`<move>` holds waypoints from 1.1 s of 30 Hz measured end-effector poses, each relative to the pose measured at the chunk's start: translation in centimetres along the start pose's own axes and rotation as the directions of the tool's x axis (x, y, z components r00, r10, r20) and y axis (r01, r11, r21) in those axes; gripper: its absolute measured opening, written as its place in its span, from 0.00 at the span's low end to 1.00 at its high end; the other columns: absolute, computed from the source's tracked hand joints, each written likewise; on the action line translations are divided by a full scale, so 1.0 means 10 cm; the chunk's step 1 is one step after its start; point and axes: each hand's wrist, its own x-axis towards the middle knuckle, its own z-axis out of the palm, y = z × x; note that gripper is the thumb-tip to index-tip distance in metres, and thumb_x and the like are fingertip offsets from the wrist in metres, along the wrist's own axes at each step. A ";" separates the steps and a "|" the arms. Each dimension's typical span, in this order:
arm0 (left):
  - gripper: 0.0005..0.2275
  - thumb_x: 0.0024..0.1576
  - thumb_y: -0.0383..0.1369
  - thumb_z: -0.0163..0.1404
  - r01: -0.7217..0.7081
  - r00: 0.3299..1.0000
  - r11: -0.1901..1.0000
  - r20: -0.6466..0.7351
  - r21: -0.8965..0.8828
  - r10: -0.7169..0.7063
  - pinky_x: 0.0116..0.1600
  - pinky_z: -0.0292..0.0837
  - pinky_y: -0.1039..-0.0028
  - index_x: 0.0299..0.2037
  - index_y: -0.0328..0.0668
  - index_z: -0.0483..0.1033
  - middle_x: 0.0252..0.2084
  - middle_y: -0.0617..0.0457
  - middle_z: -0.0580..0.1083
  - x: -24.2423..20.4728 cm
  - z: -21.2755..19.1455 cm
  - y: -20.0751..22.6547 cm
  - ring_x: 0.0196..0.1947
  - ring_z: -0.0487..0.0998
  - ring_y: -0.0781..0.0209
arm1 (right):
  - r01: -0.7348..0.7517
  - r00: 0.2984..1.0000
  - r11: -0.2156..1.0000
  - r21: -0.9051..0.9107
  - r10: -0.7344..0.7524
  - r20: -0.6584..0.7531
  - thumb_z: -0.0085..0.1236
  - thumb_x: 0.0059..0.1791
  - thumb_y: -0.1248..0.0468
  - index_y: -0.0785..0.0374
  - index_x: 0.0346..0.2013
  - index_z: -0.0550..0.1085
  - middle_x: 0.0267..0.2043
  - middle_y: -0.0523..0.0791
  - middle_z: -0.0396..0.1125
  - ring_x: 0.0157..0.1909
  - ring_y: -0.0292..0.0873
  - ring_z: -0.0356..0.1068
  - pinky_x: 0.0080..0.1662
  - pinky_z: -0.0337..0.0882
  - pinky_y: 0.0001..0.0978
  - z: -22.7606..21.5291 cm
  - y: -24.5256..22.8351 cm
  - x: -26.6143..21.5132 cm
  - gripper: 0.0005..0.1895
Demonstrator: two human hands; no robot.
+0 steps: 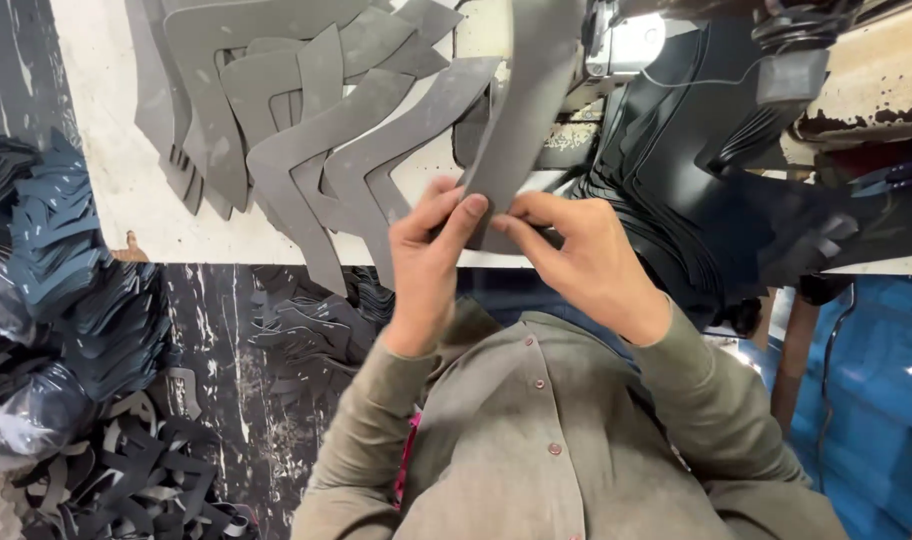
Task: Aligning and feeding shoe upper components into a stitching machine for assembly.
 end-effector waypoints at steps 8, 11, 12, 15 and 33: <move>0.16 0.73 0.36 0.40 0.127 0.938 0.988 0.334 -0.083 -0.092 0.56 0.70 0.79 0.62 0.33 0.74 0.51 0.55 0.77 0.26 0.18 0.32 0.48 0.74 0.73 | 0.085 0.911 0.989 -0.121 -0.028 0.411 0.58 0.50 0.64 0.65 0.40 0.79 0.24 0.51 0.68 0.24 0.45 0.65 0.29 0.65 0.35 -0.41 0.19 -0.16 0.08; 0.17 0.75 0.35 0.40 0.065 0.913 0.995 0.408 -0.080 -0.027 0.54 0.70 0.80 0.66 0.32 0.72 0.52 0.53 0.78 0.34 0.36 0.26 0.47 0.74 0.73 | -0.060 0.880 0.992 -0.115 0.107 0.464 0.58 0.49 0.63 0.65 0.40 0.80 0.21 0.52 0.67 0.20 0.45 0.61 0.27 0.64 0.36 -0.48 0.22 -0.21 0.10; 0.16 0.76 0.34 0.42 0.022 0.909 0.997 0.418 -0.071 0.009 0.53 0.69 0.81 0.68 0.32 0.71 0.52 0.52 0.78 0.34 0.42 0.22 0.46 0.73 0.74 | -0.113 0.874 0.989 -0.094 0.144 0.464 0.59 0.49 0.62 0.65 0.41 0.80 0.21 0.52 0.67 0.19 0.45 0.60 0.26 0.64 0.37 -0.48 0.25 -0.23 0.11; 0.16 0.75 0.32 0.42 -0.026 0.903 0.997 0.427 -0.069 0.053 0.48 0.69 0.83 0.71 0.34 0.66 0.55 0.52 0.77 0.37 0.55 0.22 0.44 0.73 0.74 | -0.117 0.905 0.993 -0.033 0.121 0.407 0.59 0.49 0.62 0.66 0.41 0.80 0.23 0.51 0.70 0.19 0.43 0.61 0.27 0.64 0.36 -0.38 0.40 -0.28 0.11; 0.10 0.73 0.22 0.41 -0.192 0.890 0.975 0.439 0.113 0.124 0.52 0.68 0.82 0.62 0.38 0.62 0.55 0.54 0.68 0.82 0.56 0.18 0.42 0.70 0.73 | -0.100 0.989 0.982 0.160 0.080 0.125 0.55 0.54 0.64 0.68 0.40 0.77 0.24 0.46 0.68 0.20 0.35 0.64 0.26 0.64 0.29 0.14 0.50 -0.21 0.08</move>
